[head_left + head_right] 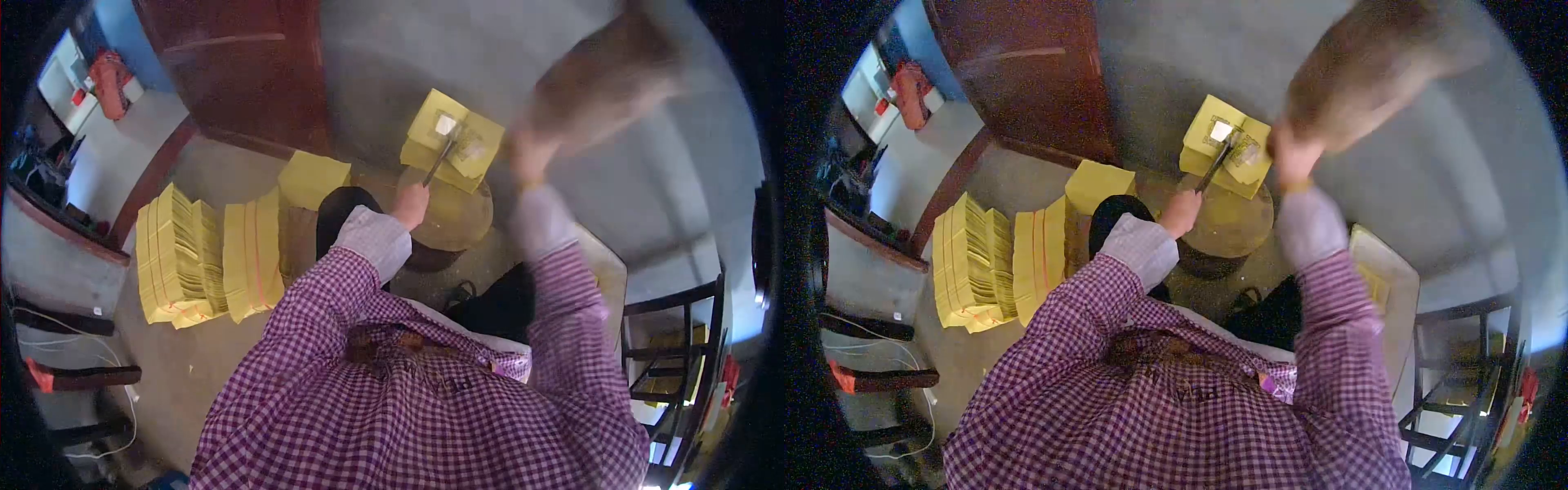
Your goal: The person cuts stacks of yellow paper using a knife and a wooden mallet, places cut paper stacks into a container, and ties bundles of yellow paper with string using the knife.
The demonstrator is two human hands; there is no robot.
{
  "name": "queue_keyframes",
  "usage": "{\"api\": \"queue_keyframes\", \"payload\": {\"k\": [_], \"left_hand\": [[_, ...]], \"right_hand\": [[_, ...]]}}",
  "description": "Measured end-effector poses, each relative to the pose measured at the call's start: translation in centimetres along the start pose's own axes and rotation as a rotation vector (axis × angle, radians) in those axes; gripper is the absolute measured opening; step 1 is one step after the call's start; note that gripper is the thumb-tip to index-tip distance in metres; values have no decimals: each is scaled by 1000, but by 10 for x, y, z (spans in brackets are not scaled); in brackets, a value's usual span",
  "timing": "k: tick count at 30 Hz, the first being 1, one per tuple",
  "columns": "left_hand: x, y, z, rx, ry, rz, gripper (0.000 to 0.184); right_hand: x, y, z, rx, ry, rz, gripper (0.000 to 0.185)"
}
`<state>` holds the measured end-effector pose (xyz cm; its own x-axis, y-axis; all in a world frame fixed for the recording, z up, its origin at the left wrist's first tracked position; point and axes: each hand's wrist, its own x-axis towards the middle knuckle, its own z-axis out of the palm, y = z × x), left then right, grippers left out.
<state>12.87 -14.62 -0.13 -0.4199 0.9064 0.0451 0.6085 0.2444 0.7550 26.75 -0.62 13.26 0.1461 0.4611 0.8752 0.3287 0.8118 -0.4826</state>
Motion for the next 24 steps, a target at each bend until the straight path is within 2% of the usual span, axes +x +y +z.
{"api": "queue_keyframes", "payload": {"k": [2, 4, 5, 6, 7, 8, 9, 10, 12, 14, 16, 17, 18, 19, 20, 22, 24], "left_hand": [[7, -6, -2, -9, 93, 51, 40], [4, -16, 8, 26, -1, 46, 34], [4, -24, 11, 171, 58, 237, 35], [17, -19, 11, 164, 80, 246, 35], [4, -24, 20, 113, 13, 116, 35], [14, -23, 17, 65, -17, 3, 35], [11, -16, 14, 22, -34, -36, 35], [-1, -16, 16, 21, -51, -53, 35], [4, -13, 11, 25, -18, -15, 33], [-3, -11, 19, 62, -22, -31, 32], [-4, -12, 18, 106, -6, -28, 30], [-8, -13, 20, 101, 38, 46, 29], [-3, -14, 16, 100, 105, 122, 29], [4, -26, 20, 108, 112, 124, 29], [12, -43, 37, 165, 83, 188, 29], [36, -40, 43, 216, 73, 280, 29], [23, -49, 46, 93, 201, 271, 29]], "right_hand": [[-89, 16, -52, -470, -540, -222, 47], [-98, 40, -73, -500, -1100, 685, 31], [-78, 45, -58, -481, -1088, 663, 31], [-39, 25, -55, -399, -1018, 611, 23], [-22, -2, -71, -329, -971, 605, 16], [8, -32, -68, -105, -916, 759, 16], [29, -22, -66, -179, -991, 368, 16], [50, -13, -65, -277, -967, -32, 18], [97, -80, -54, 27, -872, 312, 20], [99, -112, -47, 242, -522, 598, 21], [-5, 5, 1, 262, -218, 334, 39], [-50, 26, -6, -32, -221, 51, 37], [-95, 31, -37, -260, -412, -94, 34], [-129, 41, -66, -342, -619, -14, 32], [-132, 41, -81, -353, -781, 185, 30], [-75, 6, -77, -139, -1060, 965, 27], [-29, -4, -77, 26, -1035, 820, 24]]}}
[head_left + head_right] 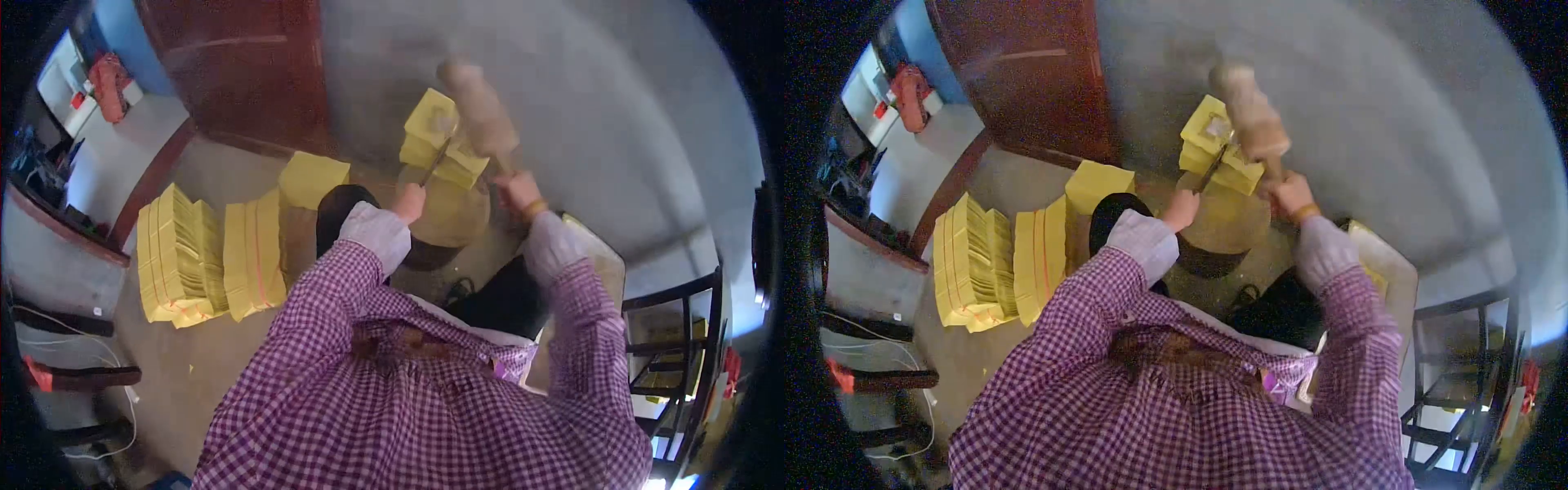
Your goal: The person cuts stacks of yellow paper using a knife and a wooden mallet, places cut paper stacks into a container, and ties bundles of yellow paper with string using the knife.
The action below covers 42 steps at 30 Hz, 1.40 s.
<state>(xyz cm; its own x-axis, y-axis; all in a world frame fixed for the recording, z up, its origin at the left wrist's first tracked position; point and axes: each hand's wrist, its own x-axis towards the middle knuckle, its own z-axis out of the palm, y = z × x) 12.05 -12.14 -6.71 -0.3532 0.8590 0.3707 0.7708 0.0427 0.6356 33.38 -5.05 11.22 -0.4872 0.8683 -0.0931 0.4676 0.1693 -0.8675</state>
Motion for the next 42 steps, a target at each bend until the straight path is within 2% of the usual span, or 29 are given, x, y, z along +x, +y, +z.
{"api": "queue_keyframes", "payload": {"k": [2, 4, 5, 7, 8, 9, 10, 11, 12, 14, 16, 17, 18, 19, 21, 23, 24, 25, 26, 28, 29, 30, 31, 33, 35, 37, 38, 40, 42], "left_hand": [[2, -5, -6, 84, -132, -44, 32], [4, 26, -47, 68, -234, -106, 36], [2, 33, -49, 65, -241, -110, 36], [-2, 36, -50, -96, -236, -289, 34], [-1, 35, -52, -98, -225, -292, 34], [-4, 33, -48, -80, -240, -309, 34], [-4, 31, -46, -64, -255, -322, 33], [0, 32, -46, -70, -240, -318, 33], [0, 31, -48, -66, -241, -316, 34], [-13, 24, -45, -45, -271, -297, 34], [-9, 16, -36, 32, -230, -51, 38], [-20, 19, -34, 24, -244, -64, 38], [-10, 24, -41, -26, -224, -184, 37], [-10, 24, -43, -77, -223, -310, 37], [-3, 12, -31, -104, -285, -359, 37], [-3, 10, -25, -133, -360, -402, 38], [-4, 15, -28, -92, -324, -371, 38], [-6, 14, -30, -45, -287, -341, 39], [-7, 13, -32, -44, -294, -346, 39], [-6, 16, -31, -46, -310, -304, 38], [-3, 21, -38, -47, -296, -298, 38], [-5, 28, -47, -61, -289, -326, 37], [-10, 33, -53, -74, -291, -354, 36], [-14, 21, -38, -40, -271, -304, 37], [-1, 3, -13, -34, -237, -261, 37], [-3, -23, 8, 58, -259, -17, 39], [-2, -18, 1, 61, -255, -21, 39], [-4, 8, -26, -13, -326, -232, 39], [-5, 17, -33, -36, -315, -279, 39]], "right_hand": [[-22, -79, -24, 43, 71, -13, 21], [-13, -112, -44, 13, 164, -323, 21], [-19, -130, -46, 11, 162, -315, 21], [-24, -166, -27, 337, 391, -393, 22], [-8, -146, -10, 281, 484, -536, 21], [19, -93, 11, 402, 463, -488, 19], [28, -33, 33, -129, 569, -722, 33], [36, 25, 56, -627, 812, -934, 50], [17, 76, 77, -480, 464, -608, 36], [-5, 47, 61, -478, 51, 88, 24], [-5, -16, 31, -326, 28, 97, 21], [-8, -28, 29, -177, -35, 134, 19], [8, -35, 16, -185, -61, 8, 22], [2, -58, 8, -102, -43, 12, 26], [-25, -129, -4, -24, 49, -11, 29], [-27, -166, -24, 58, 87, -281, 27], [-25, -182, -29, 160, 106, -295, 29], [-13, -186, -22, 152, 255, -352, 29], [-2, -187, -17, 141, 408, -404, 29], [45, -97, 16, -131, 619, -717, 27], [41, -39, 44, -477, 702, -873, 32], [27, 7, 69, -813, 652, -957, 41], [13, 32, 74, -909, 470, -801, 51], [22, 46, 42, -611, -5, 49, 43], [7, -20, 15, -518, -20, 70, 37], [-19, -54, 0, -418, -71, 121, 33], [-17, -64, -5, -269, -75, 89, 31], [-21, -90, -12, -114, -90, 61, 31], [-31, -119, -10, 2, 78, -82, 26]]}}
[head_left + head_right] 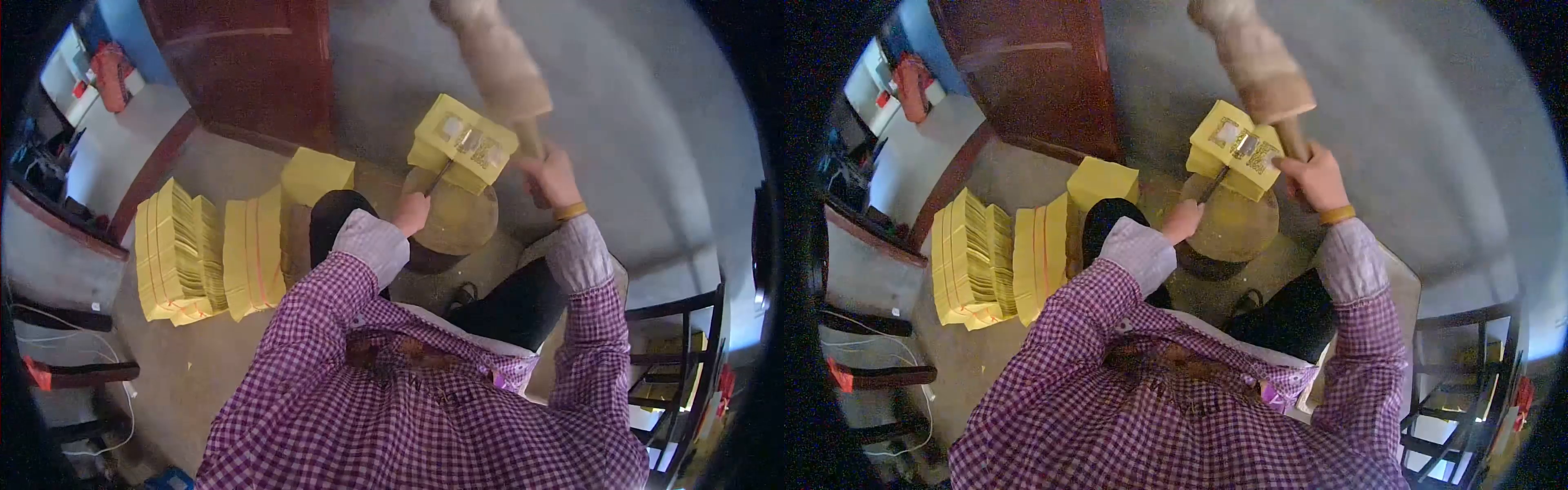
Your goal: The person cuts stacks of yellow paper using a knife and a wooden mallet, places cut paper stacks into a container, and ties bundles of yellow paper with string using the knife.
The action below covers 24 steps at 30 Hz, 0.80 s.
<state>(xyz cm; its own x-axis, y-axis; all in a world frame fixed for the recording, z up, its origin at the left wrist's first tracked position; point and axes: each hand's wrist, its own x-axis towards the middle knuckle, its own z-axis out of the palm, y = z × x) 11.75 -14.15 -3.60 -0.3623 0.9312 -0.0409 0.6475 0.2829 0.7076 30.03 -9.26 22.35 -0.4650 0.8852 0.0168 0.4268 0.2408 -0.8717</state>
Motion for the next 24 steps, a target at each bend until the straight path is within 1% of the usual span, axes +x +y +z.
{"api": "queue_keyframes", "payload": {"k": [1, 2, 3, 4, 5, 6, 7, 8, 10, 11, 12, 13, 14, 15, 16, 17, 18, 19, 20, 22, 24], "left_hand": [[-3, 2, 0, -31, 10, -36, 39], [-5, 5, -2, -36, 9, -36, 39], [-4, 4, -3, -49, -4, -40, 39], [-6, 4, -4, -63, -15, -44, 39], [-10, 4, -7, -63, -12, -42, 39], [-19, 5, -9, -83, 11, -66, 38], [-27, 1, -9, -96, 32, -86, 38], [-34, -7, -11, -80, 41, -78, 38], [-45, -27, 2, -125, 82, -21, 36], [-55, -34, 8, -125, 66, -20, 36], [-61, -31, -2, -184, -8, -54, 33], [-66, -34, -5, -245, -84, -98, 31], [-69, -37, -7, -244, -83, -101, 31], [-70, -41, -7, -332, -137, -145, 26], [-72, -42, -7, -420, -197, -188, 26], [-72, -42, -7, -421, -197, -184, 26], [-77, -39, -11, -603, -265, -255, 30], [-80, -36, -18, -782, -326, -323, 34], [-86, -33, -27, -772, -321, -318, 34], [-93, -25, -42, -957, -417, -385, 39], [-96, -32, -34, -1015, -428, -410, 41]], "right_hand": [[1, -3, 5, 19, 55, -84, 21], [6, 12, 19, 76, 110, -49, 20], [14, 42, 40, 134, 164, -20, 18], [18, 83, 66, 115, 237, -36, 17], [20, 140, 83, 1, 172, -59, 19], [13, 173, 91, -163, 68, -35, 19], [5, 170, 84, -264, -63, 120, 18], [7, 161, 74, -255, -134, 234, 18], [3, 123, 51, -57, -215, 322, 18], [3, 124, 48, 134, -256, 346, 18], [2, 119, 42, 135, -245, 347, 18], [-1, 110, 39, 167, -251, 284, 23], [-1, 105, 42, 202, -262, 215, 28], [-1, 106, 52, 205, -262, 215, 28], [-4, 112, 65, 140, -140, 147, 30], [-5, 119, 74, 70, -19, 73, 32], [-6, 132, 74, 70, -17, 74, 32], [-3, 149, 72, -6, -110, 54, 32], [1, 163, 71, -76, -198, 31, 31], [8, 149, 67, -152, -283, -4, 31], [-16, 89, 49, 421, -361, 401, 23]]}}
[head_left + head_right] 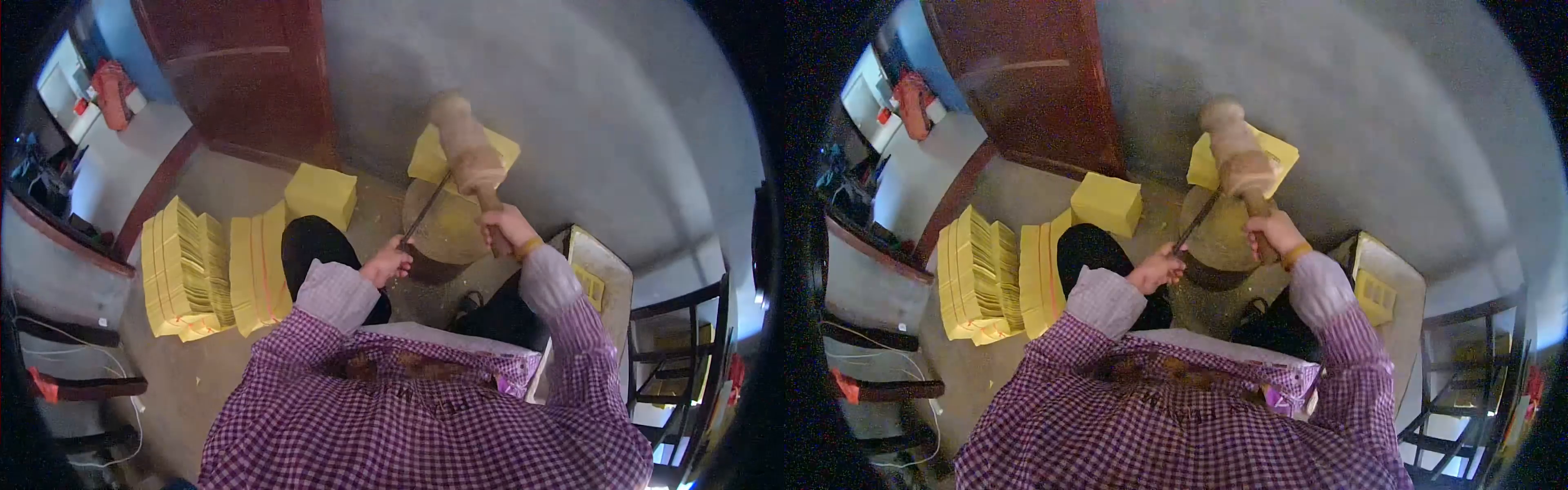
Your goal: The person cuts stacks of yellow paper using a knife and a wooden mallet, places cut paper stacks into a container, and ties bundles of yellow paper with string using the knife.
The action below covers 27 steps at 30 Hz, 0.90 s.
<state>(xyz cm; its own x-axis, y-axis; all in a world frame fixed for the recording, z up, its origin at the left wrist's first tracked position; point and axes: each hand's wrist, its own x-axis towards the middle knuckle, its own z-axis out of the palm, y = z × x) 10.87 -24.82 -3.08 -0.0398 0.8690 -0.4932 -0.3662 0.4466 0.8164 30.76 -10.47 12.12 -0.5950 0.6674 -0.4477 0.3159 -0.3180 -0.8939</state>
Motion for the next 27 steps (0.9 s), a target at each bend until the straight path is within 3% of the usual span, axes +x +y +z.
{"api": "queue_keyframes", "payload": {"k": [1, 4, 8, 10, 12, 15, 17, 20, 22, 23, 26, 27], "left_hand": [[3, -1, -3, -64, 0, 0, 43], [4, 1, -2, -138, 15, -20, 41], [10, -6, -14, -215, -4, -8, 37], [35, -39, -47, 1112, -217, 855, 31], [56, -65, -56, 1000, -218, 753, 32], [33, -36, -27, 159, -125, 100, 36], [30, -24, -14, 17, -31, -2, 39], [54, -26, -4, 189, -1, 110, 46], [67, -22, 12, 592, 401, 619, 56], [89, -26, 1, 460, 217, 404, 58], [37, 26, 30, 566, 340, 418, 49], [46, 19, 26, 567, 338, 412, 49]], "right_hand": [[-16, -6, 7, 15, 45, -98, 16], [-47, -9, 32, -122, 195, -243, 20], [-40, 68, 59, -339, 204, -132, 29], [-37, 99, 62, -465, 79, -23, 36], [-39, 108, 69, -400, -25, 56, 42], [-45, 107, 63, -386, -16, 21, 35], [-53, 104, 55, -309, -37, 56, 31], [-86, 75, 34, -263, -76, 164, 28], [-117, 47, 17, -365, -19, 194, 28], [-135, 30, 11, -410, 18, 193, 27], [-176, 1, -13, -652, 68, 185, 32], [-187, 0, -25, -953, 59, 105, 36]]}}
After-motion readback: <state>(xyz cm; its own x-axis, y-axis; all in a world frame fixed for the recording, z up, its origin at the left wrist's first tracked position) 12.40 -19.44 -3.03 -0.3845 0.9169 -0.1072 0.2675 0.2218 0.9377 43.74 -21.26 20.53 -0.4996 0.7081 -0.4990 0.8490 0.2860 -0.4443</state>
